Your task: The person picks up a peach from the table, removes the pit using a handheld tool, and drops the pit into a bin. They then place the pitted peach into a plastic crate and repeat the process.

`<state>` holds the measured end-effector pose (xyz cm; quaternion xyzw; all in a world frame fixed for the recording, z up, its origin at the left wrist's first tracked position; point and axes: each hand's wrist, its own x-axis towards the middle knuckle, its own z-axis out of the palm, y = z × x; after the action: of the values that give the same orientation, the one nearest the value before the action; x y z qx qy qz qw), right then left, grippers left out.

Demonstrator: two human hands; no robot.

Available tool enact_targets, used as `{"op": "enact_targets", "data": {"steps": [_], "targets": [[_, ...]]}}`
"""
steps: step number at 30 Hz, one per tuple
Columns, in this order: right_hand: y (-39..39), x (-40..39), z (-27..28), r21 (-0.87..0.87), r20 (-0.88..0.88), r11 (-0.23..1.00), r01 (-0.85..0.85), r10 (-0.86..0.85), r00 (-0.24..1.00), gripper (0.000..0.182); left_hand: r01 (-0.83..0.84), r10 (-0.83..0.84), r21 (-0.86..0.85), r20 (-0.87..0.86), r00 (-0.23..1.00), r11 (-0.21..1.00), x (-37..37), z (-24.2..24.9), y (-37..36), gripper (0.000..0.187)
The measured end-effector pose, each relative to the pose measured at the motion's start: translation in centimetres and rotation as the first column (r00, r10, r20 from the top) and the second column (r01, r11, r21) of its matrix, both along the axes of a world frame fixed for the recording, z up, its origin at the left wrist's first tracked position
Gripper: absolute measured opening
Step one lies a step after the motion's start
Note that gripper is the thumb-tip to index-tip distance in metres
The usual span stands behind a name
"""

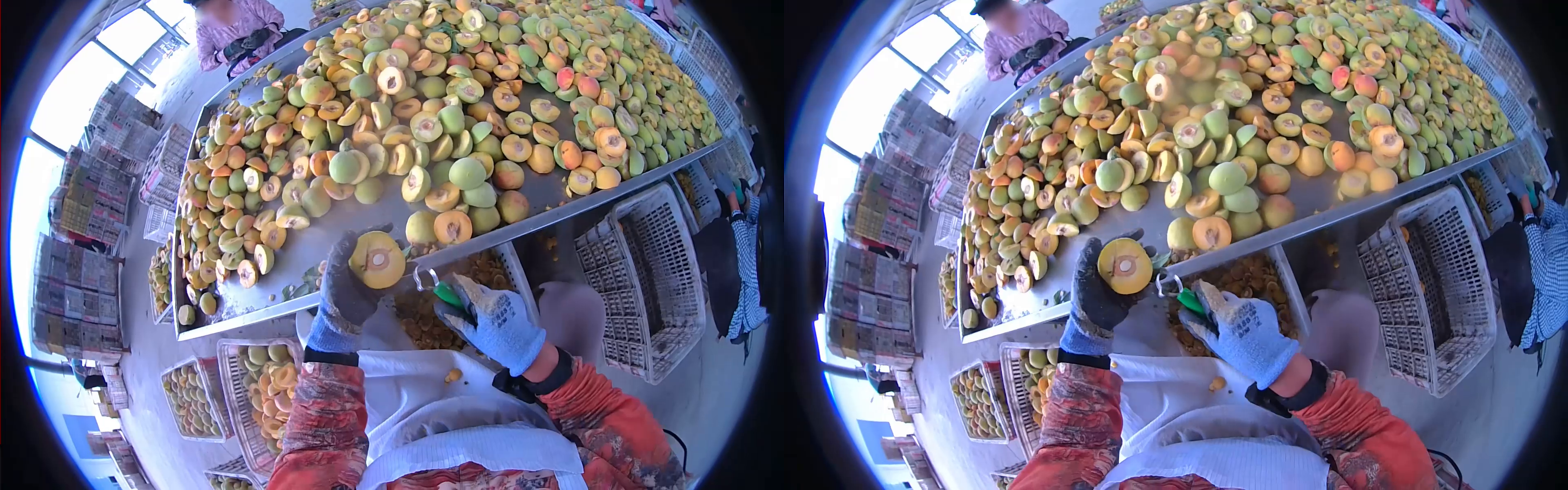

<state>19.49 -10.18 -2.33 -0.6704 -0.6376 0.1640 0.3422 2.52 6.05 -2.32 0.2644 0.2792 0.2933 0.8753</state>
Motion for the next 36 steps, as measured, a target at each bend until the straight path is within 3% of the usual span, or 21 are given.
{"op": "enact_targets", "data": {"steps": [2, 6, 12, 14, 15, 16, 17, 19, 20, 22, 23, 25, 26, 27, 28, 30, 32, 33, 34, 36], "targets": [[0.9, -1.4, 1.1, 0.069, 0.083, 0.998, -0.001, -0.005, 0.996, 0.045, -0.082, 0.106, 0.193, -0.120, 0.987, 0.978, 0.1, -0.2, -2.4, 0.055], [0.1, -2.6, 2.4, 0.152, 0.231, 0.988, 0.027, -0.062, 0.971, 0.043, -0.099, 0.110, 0.190, -0.051, 0.993, 0.977, 0.5, 1.4, -4.4, 0.049], [-1.5, -3.6, 3.2, 0.131, 0.264, 0.991, 0.015, -0.049, 0.963, 0.049, -0.163, 0.204, 0.321, -0.098, 0.974, 0.933, 0.5, 3.0, -6.9, 0.037], [-2.0, -4.0, 2.7, 0.118, 0.240, 0.993, 0.011, -0.039, 0.970, 0.050, -0.076, 0.503, 0.832, -0.257, 0.825, 0.550, 0.5, 3.1, -8.0, 0.030], [-2.3, -4.3, 2.5, 0.105, 0.213, 0.994, 0.007, -0.029, 0.977, 0.051, -0.075, 0.503, 0.831, -0.259, 0.825, 0.551, 0.6, 3.6, -8.5, 0.030], [-2.7, -4.8, 2.7, 0.103, 0.213, 0.995, 0.005, -0.027, 0.977, 0.051, -0.193, 0.463, 0.684, -0.235, 0.854, 0.703, 0.7, 4.6, -9.1, 0.028], [-3.2, -5.4, 3.0, 0.043, 0.108, 0.999, 0.009, -0.014, 0.994, 0.049, -0.290, 0.432, 0.493, -0.201, 0.879, 0.820, 0.8, 5.2, -9.6, 0.026], [-3.6, -6.0, 3.7, -0.103, -0.202, 0.994, -0.032, 0.011, 0.979, 0.046, -0.282, 0.465, 0.554, -0.220, 0.858, 0.783, 1.1, 5.2, -10.2, 0.026], [-3.6, -5.8, 4.1, -0.107, -0.204, 0.994, -0.032, 0.009, 0.979, 0.046, -0.265, 0.492, 0.618, -0.229, 0.840, 0.740, 1.3, 5.3, -10.4, 0.027], [-2.9, -5.0, 5.0, -0.080, -0.696, 0.978, -0.194, 0.085, 0.713, 0.046, -0.246, 0.504, 0.680, -0.208, 0.838, 0.691, 1.1, 4.0, -9.7, 0.027], [-2.3, -3.9, 5.0, -0.073, -0.692, 0.980, -0.187, 0.085, 0.717, 0.046, -0.271, 0.487, 0.640, -0.186, 0.854, 0.719, 0.9, 3.2, -9.2, 0.027], [-1.6, -2.0, 4.2, -0.231, -0.542, 0.924, -0.305, 0.138, 0.829, 0.047, -0.286, 0.465, 0.596, -0.168, 0.869, 0.750, 0.8, 2.5, -9.0, 0.027], [-1.5, -2.1, 4.1, -0.228, -0.538, 0.926, -0.302, 0.138, 0.831, 0.047, -0.312, 0.461, 0.549, -0.155, 0.874, 0.775, 1.1, 2.4, -8.8, 0.026], [-1.7, -2.5, 3.9, -0.205, -0.209, 0.971, -0.120, 0.077, 0.975, 0.046, -0.334, 0.457, 0.497, -0.146, 0.877, 0.801, 1.3, 2.2, -8.7, 0.025], [-2.0, -3.0, 3.5, -0.118, 0.141, 0.992, 0.044, -0.027, 0.990, 0.045, -0.334, 0.456, 0.495, -0.145, 0.878, 0.802, 1.6, 1.7, -8.5, 0.025], [-2.1, -4.0, 2.4, -0.167, 0.201, 0.985, 0.042, -0.008, 0.980, 0.045, -0.410, 0.582, 0.542, -0.190, 0.791, 0.733, 2.2, 0.8, -8.1, 0.025], [-2.5, -4.2, 3.2, -0.246, -0.181, 0.967, -0.064, 0.019, 0.983, 0.049, -0.378, 0.603, 0.596, -0.234, 0.763, 0.709, 2.1, 1.3, -8.8, 0.025], [-2.5, -3.9, 1.7, -0.129, -0.376, 0.979, -0.157, 0.098, 0.922, 0.049, -0.263, 0.608, 0.770, -0.197, 0.769, 0.582, 1.8, 1.2, -8.7, 0.024], [-2.6, -3.7, 2.5, -0.136, -0.379, 0.979, -0.152, 0.090, 0.921, 0.049, -0.140, 0.605, 0.897, -0.160, 0.780, 0.419, 1.4, 1.0, -8.6, 0.024], [-2.5, -3.2, 4.8, -0.448, -0.754, 0.808, -0.382, -0.112, 0.647, 0.047, -0.130, 0.543, 0.860, -0.187, 0.819, 0.493, 0.8, 0.8, -8.0, 0.021]]}}
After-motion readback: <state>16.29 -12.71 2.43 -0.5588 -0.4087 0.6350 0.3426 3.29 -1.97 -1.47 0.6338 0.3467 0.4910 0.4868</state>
